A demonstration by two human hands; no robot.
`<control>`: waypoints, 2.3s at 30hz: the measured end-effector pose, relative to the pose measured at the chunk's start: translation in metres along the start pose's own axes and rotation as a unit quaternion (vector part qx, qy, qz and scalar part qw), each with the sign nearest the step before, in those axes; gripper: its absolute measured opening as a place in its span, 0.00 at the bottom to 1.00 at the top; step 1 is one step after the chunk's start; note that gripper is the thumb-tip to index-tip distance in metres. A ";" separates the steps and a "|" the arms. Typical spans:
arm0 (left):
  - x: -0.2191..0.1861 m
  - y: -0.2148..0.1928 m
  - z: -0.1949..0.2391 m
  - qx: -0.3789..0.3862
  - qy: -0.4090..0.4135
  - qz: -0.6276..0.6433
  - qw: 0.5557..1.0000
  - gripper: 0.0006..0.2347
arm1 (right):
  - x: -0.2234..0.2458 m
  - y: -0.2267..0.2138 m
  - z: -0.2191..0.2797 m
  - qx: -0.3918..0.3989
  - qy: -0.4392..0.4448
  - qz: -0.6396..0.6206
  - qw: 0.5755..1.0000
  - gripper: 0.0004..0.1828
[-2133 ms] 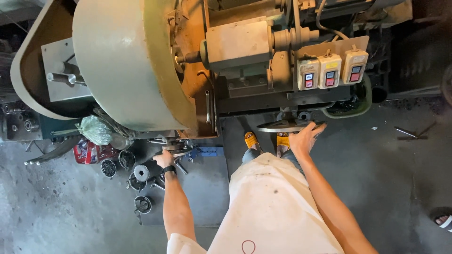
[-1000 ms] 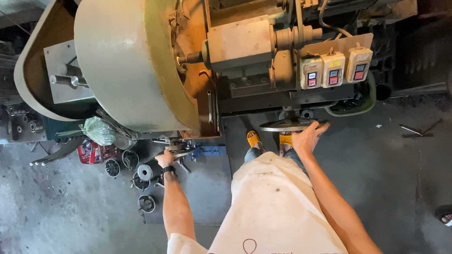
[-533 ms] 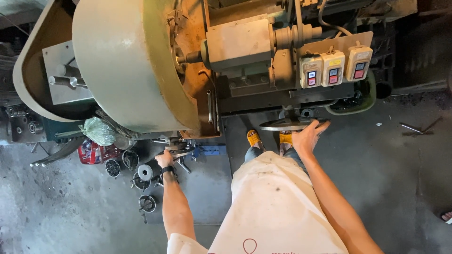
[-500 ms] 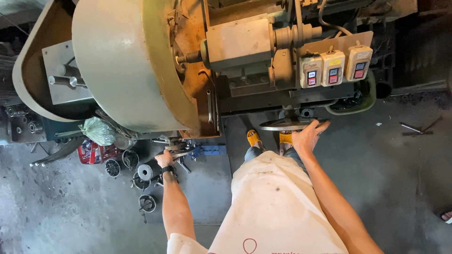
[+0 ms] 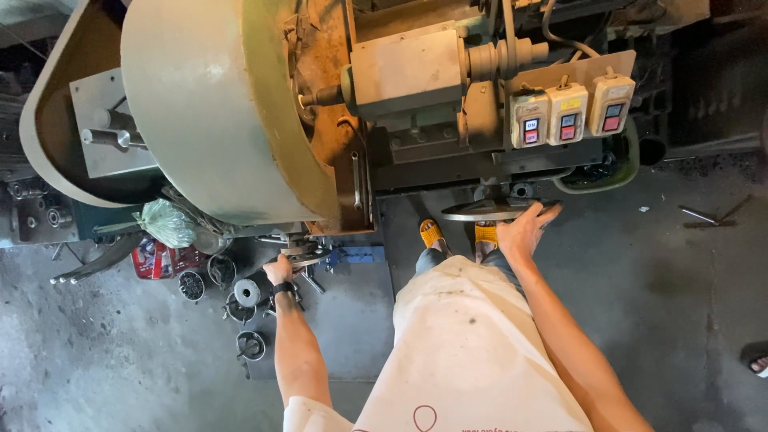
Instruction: Operating a manual lathe machine to process a metal part, including chuck adjustment with a wrench and tool carriage movement using handwheels.
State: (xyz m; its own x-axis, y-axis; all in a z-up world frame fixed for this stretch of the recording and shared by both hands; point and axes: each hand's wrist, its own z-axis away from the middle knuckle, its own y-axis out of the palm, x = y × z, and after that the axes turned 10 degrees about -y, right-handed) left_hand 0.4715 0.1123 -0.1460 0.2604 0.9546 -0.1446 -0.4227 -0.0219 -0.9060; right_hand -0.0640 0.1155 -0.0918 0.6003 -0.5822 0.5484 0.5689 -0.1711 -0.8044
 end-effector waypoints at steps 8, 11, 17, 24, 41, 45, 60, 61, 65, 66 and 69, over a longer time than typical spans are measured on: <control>0.002 -0.001 -0.012 0.010 0.009 -0.017 1.000 0.24 | -0.003 0.005 -0.002 0.003 0.017 0.013 1.000 0.33; 0.000 -0.005 -0.008 0.014 0.008 -0.015 1.000 0.24 | 0.012 -0.006 0.000 0.009 0.024 0.007 1.000 0.33; -0.010 -0.016 0.014 0.017 0.000 0.013 1.000 0.24 | 0.026 -0.023 0.000 0.033 0.031 -0.008 0.999 0.32; 0.003 -0.001 0.010 0.017 -0.051 0.148 0.987 0.30 | -0.034 -0.027 -0.031 0.111 0.002 -0.108 0.988 0.38; 0.022 -0.025 0.072 -0.094 0.285 0.082 0.950 0.42 | -0.099 0.005 -0.028 0.179 0.103 -0.030 0.978 0.14; 0.027 -0.020 0.064 -0.116 0.309 0.094 0.939 0.40 | 0.018 -0.001 0.028 0.233 0.052 -0.098 0.966 0.20; 0.031 -0.021 0.056 -0.075 0.251 0.067 0.963 0.41 | -0.054 0.019 -0.001 0.291 0.184 -0.255 0.904 0.18; 0.030 -0.021 0.052 -0.073 0.253 0.068 0.962 0.41 | -0.072 0.011 -0.012 0.288 0.184 -0.256 0.904 0.18; 0.031 -0.020 0.045 -0.075 0.246 0.068 0.964 0.41 | -0.149 0.013 -0.055 0.246 0.159 -0.201 0.935 0.10; 0.031 -0.020 0.045 -0.075 0.245 0.067 0.964 0.41 | -0.169 0.023 -0.066 0.232 0.166 -0.166 0.944 0.09; 0.032 -0.019 0.042 -0.083 0.243 0.054 0.965 0.42 | -0.157 0.023 -0.071 0.232 0.158 -0.073 0.957 0.13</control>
State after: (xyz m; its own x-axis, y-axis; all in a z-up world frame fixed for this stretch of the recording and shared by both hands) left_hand 0.4511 0.1555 -0.1168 0.6160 0.6933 -0.3739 -0.3349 -0.1991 -0.9210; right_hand -0.1853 0.1469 -0.2126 0.3370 -0.8032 0.4912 0.8662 0.0599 -0.4962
